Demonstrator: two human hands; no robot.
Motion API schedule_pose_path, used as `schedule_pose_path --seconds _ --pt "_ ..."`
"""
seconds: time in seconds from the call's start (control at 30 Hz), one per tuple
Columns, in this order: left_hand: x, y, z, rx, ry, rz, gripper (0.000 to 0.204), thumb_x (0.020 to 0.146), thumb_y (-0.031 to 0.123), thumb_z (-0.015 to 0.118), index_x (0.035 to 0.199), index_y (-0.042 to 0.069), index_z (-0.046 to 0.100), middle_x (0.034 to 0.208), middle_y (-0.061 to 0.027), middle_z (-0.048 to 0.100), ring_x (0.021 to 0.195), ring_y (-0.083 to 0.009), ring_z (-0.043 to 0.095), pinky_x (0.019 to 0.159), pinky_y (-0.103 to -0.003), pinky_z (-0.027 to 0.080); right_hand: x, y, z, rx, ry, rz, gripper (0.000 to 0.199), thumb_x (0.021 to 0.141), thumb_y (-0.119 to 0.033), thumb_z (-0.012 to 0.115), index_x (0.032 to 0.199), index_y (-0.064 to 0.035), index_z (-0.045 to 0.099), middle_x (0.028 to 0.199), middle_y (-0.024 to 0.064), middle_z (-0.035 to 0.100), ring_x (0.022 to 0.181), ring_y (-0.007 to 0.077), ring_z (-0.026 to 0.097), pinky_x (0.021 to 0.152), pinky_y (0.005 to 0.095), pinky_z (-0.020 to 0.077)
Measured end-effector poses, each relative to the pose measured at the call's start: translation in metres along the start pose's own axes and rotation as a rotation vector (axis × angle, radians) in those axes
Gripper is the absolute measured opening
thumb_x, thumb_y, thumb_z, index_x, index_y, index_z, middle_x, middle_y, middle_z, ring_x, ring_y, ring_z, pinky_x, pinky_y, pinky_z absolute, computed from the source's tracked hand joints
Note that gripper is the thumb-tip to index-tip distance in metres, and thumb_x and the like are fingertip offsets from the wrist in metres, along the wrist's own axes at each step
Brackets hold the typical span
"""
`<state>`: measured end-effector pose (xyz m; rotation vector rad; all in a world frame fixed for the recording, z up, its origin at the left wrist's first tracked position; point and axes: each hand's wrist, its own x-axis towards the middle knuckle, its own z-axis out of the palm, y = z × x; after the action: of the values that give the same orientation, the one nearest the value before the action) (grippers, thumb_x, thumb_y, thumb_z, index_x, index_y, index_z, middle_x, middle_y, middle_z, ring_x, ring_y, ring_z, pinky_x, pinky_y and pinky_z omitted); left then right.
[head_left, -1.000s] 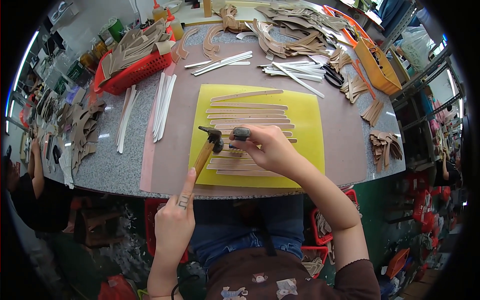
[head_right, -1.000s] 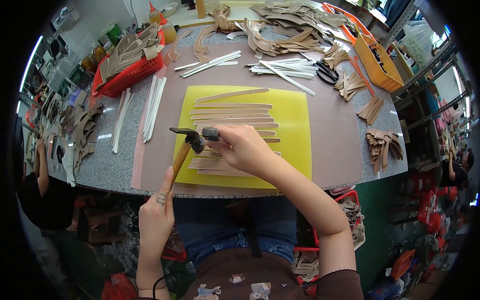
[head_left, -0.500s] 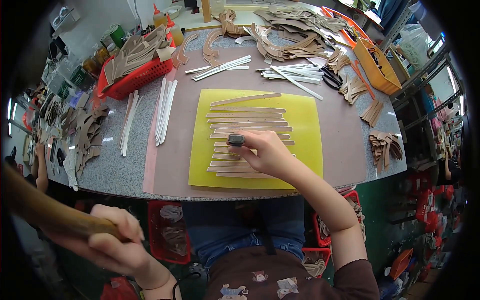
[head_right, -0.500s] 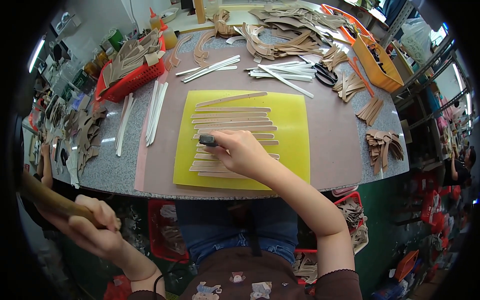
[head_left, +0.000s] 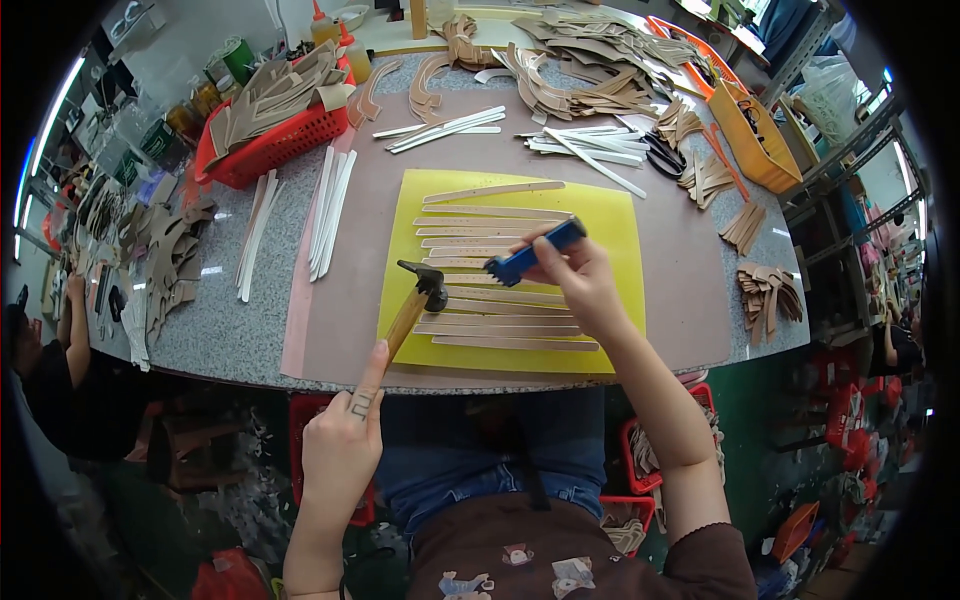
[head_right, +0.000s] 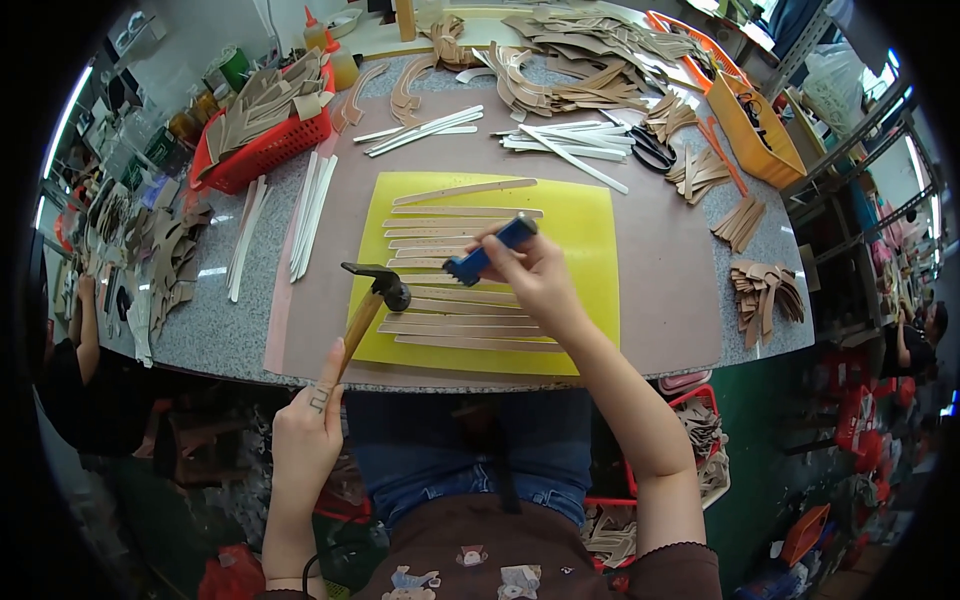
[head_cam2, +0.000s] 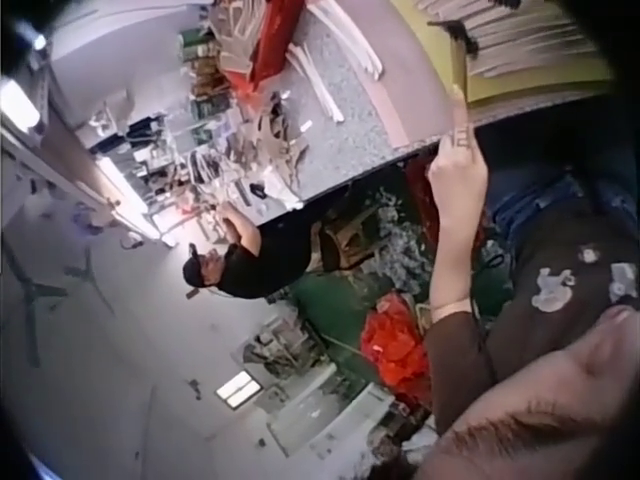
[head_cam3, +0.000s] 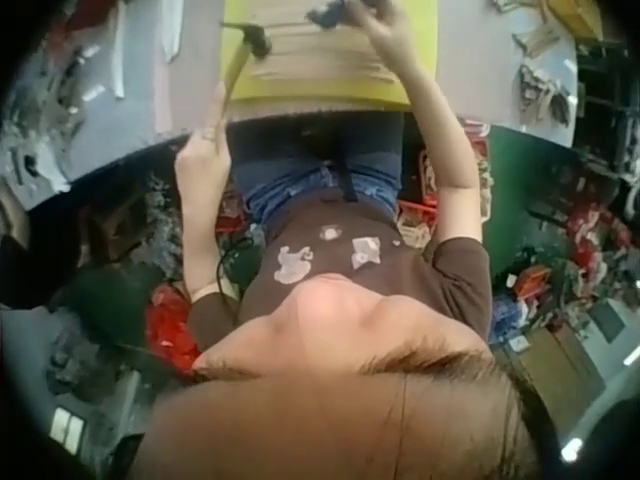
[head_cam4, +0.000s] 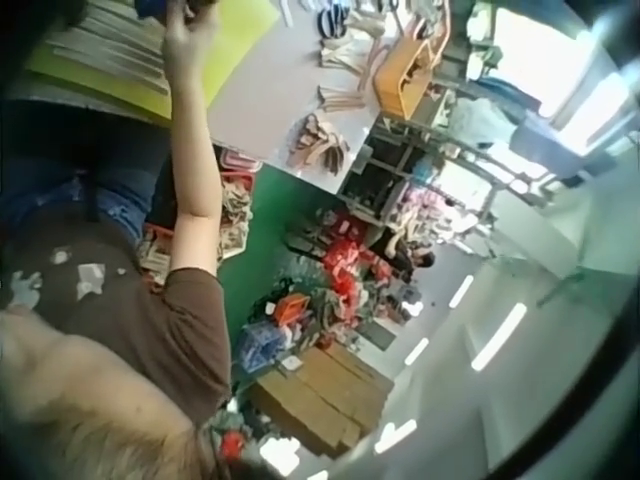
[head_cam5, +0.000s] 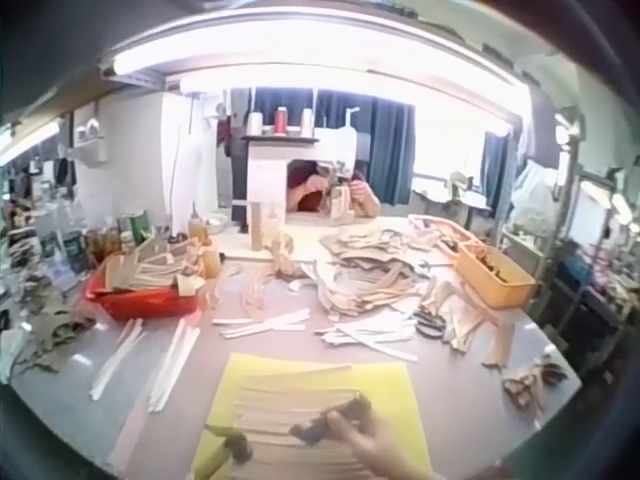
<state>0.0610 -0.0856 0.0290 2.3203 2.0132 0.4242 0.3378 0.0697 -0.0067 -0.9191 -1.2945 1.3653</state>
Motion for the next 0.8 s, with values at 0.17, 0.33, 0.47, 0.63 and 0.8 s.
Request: schedule_pose_path --seconds 0.17,0.33,0.47,0.63,0.8 --pt "-0.002 0.004 -0.001 0.026 -0.015 -0.016 0.061 0.096 0.009 0.065 0.153 0.023 0.049 0.065 -0.0043 0.051 0.044 -0.0181 0.044 0.046 -0.037 0.042 0.000 -0.020 0.018 -0.375 -0.137 -0.205 0.014 0.095 -0.005 0.068 0.108 -0.0015 0.070 0.097 0.0085 0.074 0.074 0.0166 0.068 0.066 0.0272 0.0563" --pt "-0.003 0.006 0.000 0.038 -0.013 -0.023 0.061 0.096 0.009 0.064 0.153 0.023 0.048 0.065 -0.0041 0.050 0.044 -0.0179 0.044 0.045 -0.037 0.042 0.000 -0.020 0.034 -0.711 -0.287 -0.318 0.012 0.089 -0.005 0.072 0.101 -0.0036 0.073 0.082 0.0057 0.073 0.059 0.0157 0.056 0.053 0.0272 0.0431" --pt "-0.004 0.005 0.001 0.043 -0.011 -0.019 0.062 0.096 0.010 0.064 0.154 0.023 0.048 0.065 -0.0041 0.050 0.044 -0.0179 0.044 0.045 -0.037 0.042 0.001 -0.016 0.036 -0.709 -0.286 -0.347 0.013 0.087 -0.004 0.074 0.099 -0.0043 0.074 0.078 0.0053 0.072 0.055 0.0162 0.053 0.051 0.0275 0.0392" --pt "-0.004 0.006 0.000 0.051 -0.022 -0.020 0.062 0.096 0.010 0.064 0.154 0.023 0.047 0.065 -0.0043 0.051 0.044 -0.0181 0.045 0.046 -0.037 0.042 -0.001 -0.015 0.034 -0.716 -0.293 -0.344 0.013 0.087 -0.004 0.073 0.100 -0.0044 0.074 0.079 0.0056 0.073 0.055 0.0170 0.053 0.051 0.0275 0.0400" --pt "-0.002 0.005 -0.008 0.022 -0.030 -0.046 0.062 0.096 0.009 0.064 0.154 0.023 0.047 0.067 -0.0046 0.054 0.046 -0.0179 0.044 0.047 -0.036 0.041 -0.002 -0.016 0.034 -0.695 -0.287 -0.331 0.013 0.088 -0.005 0.073 0.100 -0.0043 0.074 0.079 0.0057 0.073 0.054 0.0177 0.053 0.050 0.0280 0.0400"
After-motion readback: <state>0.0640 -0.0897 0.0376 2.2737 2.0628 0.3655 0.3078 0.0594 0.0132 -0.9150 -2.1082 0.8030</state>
